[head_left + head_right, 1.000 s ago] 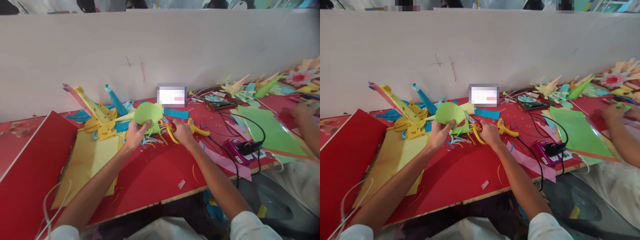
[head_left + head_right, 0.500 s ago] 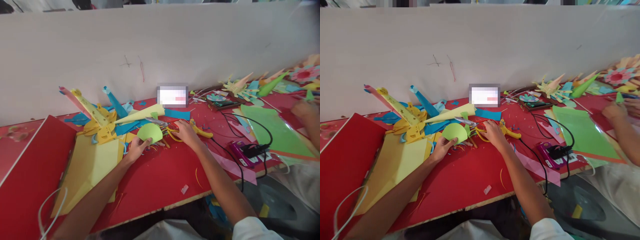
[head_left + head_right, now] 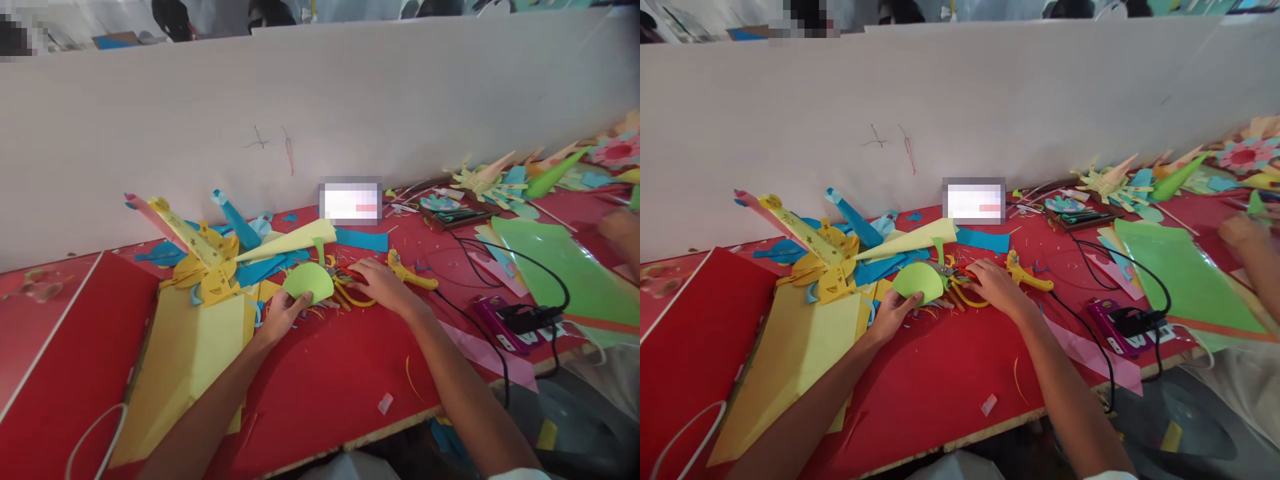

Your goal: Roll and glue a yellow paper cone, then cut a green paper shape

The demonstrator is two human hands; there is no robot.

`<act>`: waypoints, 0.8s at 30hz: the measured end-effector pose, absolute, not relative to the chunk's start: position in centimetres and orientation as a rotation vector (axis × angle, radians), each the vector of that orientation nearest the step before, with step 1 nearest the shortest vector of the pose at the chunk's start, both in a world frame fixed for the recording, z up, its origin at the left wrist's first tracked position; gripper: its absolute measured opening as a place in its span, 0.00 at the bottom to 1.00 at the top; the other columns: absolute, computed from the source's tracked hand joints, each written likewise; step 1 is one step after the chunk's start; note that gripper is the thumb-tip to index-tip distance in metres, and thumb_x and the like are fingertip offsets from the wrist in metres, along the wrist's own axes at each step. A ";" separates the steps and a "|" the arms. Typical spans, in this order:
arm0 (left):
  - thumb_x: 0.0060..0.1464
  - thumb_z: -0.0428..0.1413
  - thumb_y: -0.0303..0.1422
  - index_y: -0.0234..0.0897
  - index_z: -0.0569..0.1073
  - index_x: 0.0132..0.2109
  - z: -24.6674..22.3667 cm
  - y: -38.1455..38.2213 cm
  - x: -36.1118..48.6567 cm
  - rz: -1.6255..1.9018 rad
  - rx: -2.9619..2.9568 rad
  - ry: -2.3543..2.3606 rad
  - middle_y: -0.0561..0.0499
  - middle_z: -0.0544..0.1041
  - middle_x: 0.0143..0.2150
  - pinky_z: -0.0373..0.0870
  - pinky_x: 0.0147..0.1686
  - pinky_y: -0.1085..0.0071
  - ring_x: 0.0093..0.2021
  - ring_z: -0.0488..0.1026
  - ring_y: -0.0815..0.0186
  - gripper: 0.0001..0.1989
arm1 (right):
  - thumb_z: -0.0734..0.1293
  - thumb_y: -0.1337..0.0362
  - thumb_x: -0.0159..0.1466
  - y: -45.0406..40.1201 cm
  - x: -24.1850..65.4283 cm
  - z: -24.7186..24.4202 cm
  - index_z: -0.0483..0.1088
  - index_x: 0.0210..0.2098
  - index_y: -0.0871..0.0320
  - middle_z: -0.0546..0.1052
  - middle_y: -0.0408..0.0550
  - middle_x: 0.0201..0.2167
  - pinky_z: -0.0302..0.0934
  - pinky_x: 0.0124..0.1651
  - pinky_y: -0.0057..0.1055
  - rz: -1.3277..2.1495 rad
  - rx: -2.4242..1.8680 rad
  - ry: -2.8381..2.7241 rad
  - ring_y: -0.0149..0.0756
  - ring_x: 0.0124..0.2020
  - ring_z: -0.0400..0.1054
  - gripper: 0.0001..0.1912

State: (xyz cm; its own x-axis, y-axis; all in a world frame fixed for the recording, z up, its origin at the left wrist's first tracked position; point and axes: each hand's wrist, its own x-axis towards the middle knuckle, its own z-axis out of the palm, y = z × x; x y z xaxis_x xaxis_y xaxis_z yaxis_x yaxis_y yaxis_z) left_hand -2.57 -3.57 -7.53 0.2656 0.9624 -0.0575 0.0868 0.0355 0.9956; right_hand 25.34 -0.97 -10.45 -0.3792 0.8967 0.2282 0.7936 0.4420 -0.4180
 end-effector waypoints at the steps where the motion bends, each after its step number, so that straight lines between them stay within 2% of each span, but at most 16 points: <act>1: 0.48 0.67 0.60 0.38 0.69 0.28 -7.5 -3.5 -2.7 0.916 1.347 1.091 0.54 0.68 0.21 0.64 0.25 0.70 0.22 0.64 0.69 0.29 | 0.70 0.61 0.73 -1.0 25.4 -10.3 0.75 0.53 0.55 0.81 0.55 0.51 0.68 0.56 0.44 0.331 -1.412 -2.283 0.51 0.55 0.74 0.11; 4: 0.48 0.67 0.59 0.39 0.69 0.29 -7.7 -3.5 -3.0 0.869 1.337 1.120 0.55 0.67 0.21 0.63 0.25 0.70 0.22 0.62 0.69 0.29 | 0.64 0.61 0.76 -1.1 25.0 -10.0 0.77 0.47 0.55 0.82 0.54 0.46 0.68 0.55 0.43 0.263 -1.371 -2.250 0.49 0.51 0.75 0.10; 7: 0.48 0.68 0.57 0.39 0.69 0.28 -7.7 -3.4 -3.2 0.863 1.325 1.128 0.55 0.67 0.20 0.67 0.28 0.68 0.25 0.66 0.66 0.27 | 0.59 0.59 0.79 -1.4 24.2 -10.0 0.78 0.41 0.55 0.82 0.54 0.39 0.68 0.50 0.41 0.192 -1.317 -2.201 0.46 0.43 0.75 0.18; 10: 0.47 0.67 0.58 0.38 0.76 0.34 -7.7 -3.3 -3.2 0.902 1.294 1.130 0.49 0.76 0.27 0.75 0.39 0.63 0.36 0.76 0.56 0.26 | 0.57 0.57 0.79 -1.8 23.8 -10.3 0.79 0.38 0.55 0.83 0.53 0.33 0.68 0.44 0.39 0.175 -1.325 -2.152 0.44 0.37 0.75 0.22; 13: 0.47 0.67 0.59 0.38 0.80 0.44 -7.8 -3.2 -3.3 0.889 1.269 1.148 0.45 0.82 0.34 0.77 0.46 0.58 0.44 0.79 0.49 0.30 | 0.58 0.54 0.78 -2.1 23.9 -10.7 0.80 0.38 0.54 0.83 0.53 0.31 0.67 0.39 0.37 0.186 -1.391 -2.064 0.42 0.32 0.76 0.22; 19: 0.46 0.68 0.57 0.35 0.80 0.42 -8.1 -2.7 -3.6 0.846 1.216 1.116 0.41 0.84 0.42 0.78 0.48 0.58 0.43 0.80 0.52 0.30 | 0.58 0.53 0.77 -2.4 23.6 -11.3 0.79 0.37 0.53 0.85 0.53 0.32 0.69 0.38 0.37 0.202 -1.415 -1.894 0.42 0.31 0.79 0.22; 24: 0.46 0.69 0.56 0.35 0.81 0.42 -8.2 -2.7 -3.7 0.852 1.232 1.121 0.42 0.85 0.41 0.78 0.49 0.58 0.43 0.80 0.51 0.28 | 0.58 0.54 0.77 -2.6 22.6 -11.3 0.79 0.37 0.52 0.84 0.52 0.30 0.70 0.38 0.37 0.275 -1.372 -1.927 0.43 0.31 0.79 0.21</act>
